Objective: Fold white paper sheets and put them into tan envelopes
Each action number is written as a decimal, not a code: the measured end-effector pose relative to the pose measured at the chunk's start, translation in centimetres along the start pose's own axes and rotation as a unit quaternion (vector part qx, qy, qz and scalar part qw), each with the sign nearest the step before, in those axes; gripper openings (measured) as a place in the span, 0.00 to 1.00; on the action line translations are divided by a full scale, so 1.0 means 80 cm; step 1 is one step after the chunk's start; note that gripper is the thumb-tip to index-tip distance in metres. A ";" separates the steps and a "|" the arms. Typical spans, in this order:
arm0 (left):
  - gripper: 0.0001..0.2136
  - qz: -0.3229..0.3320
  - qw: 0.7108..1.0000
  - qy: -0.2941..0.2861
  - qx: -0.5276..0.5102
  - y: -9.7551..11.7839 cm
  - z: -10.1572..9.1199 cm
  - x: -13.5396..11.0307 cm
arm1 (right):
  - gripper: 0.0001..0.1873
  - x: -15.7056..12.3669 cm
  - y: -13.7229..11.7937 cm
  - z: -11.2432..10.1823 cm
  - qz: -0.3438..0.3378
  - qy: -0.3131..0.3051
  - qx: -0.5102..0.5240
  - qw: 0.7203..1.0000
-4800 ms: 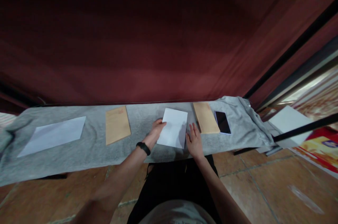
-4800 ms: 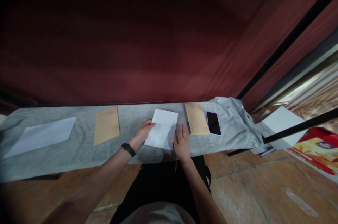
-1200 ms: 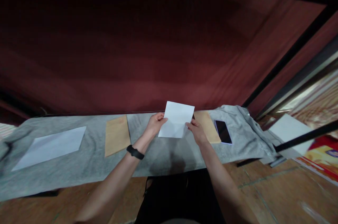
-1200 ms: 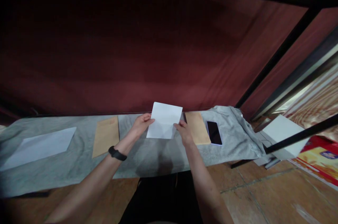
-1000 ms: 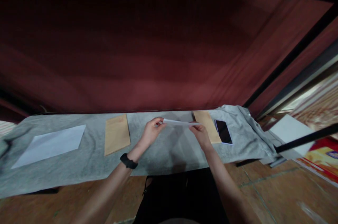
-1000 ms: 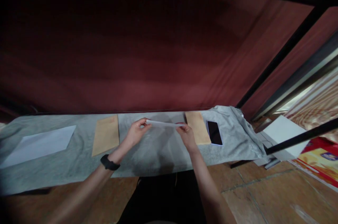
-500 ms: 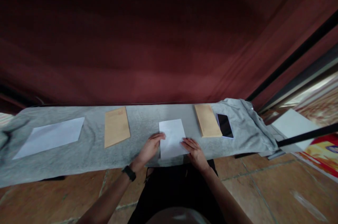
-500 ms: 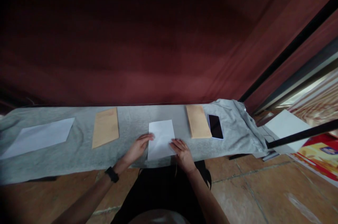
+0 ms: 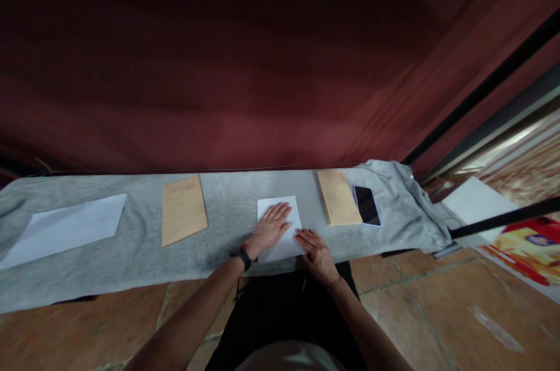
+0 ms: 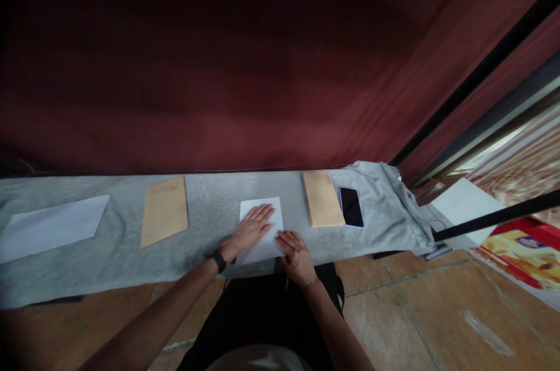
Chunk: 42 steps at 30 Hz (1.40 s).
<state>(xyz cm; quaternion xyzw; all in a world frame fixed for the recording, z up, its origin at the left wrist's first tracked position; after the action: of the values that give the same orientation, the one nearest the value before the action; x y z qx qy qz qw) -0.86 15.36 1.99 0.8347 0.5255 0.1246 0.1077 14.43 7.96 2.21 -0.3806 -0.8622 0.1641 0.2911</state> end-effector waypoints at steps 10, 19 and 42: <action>0.31 -0.057 0.976 0.043 -0.207 -0.072 -0.046 -0.134 | 0.35 0.006 0.009 -0.002 0.059 0.062 0.016 0.996; 0.22 -0.080 0.968 0.099 -0.218 -0.051 -0.042 -0.124 | 0.24 0.001 0.004 -0.005 0.086 0.072 0.080 0.990; 0.31 -0.262 0.939 0.199 -0.097 -0.057 -0.053 -0.078 | 0.15 0.058 0.037 0.002 0.233 0.112 -0.149 0.954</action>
<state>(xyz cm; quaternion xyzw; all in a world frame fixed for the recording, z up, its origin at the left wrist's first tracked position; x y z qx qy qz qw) -8.71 11.88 4.02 0.6114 0.7215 0.3058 0.1099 13.50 13.43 2.36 -0.6263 -0.7258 0.0534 0.2797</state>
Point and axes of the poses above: each hand's wrist, its own x-axis towards the middle knuckle, its own z-axis out of the palm, y = z × x, the point moved 8 cm from there along x, towards the middle knuckle, and after that the axes turned 4 degrees about -z, right-handed, at the moved point
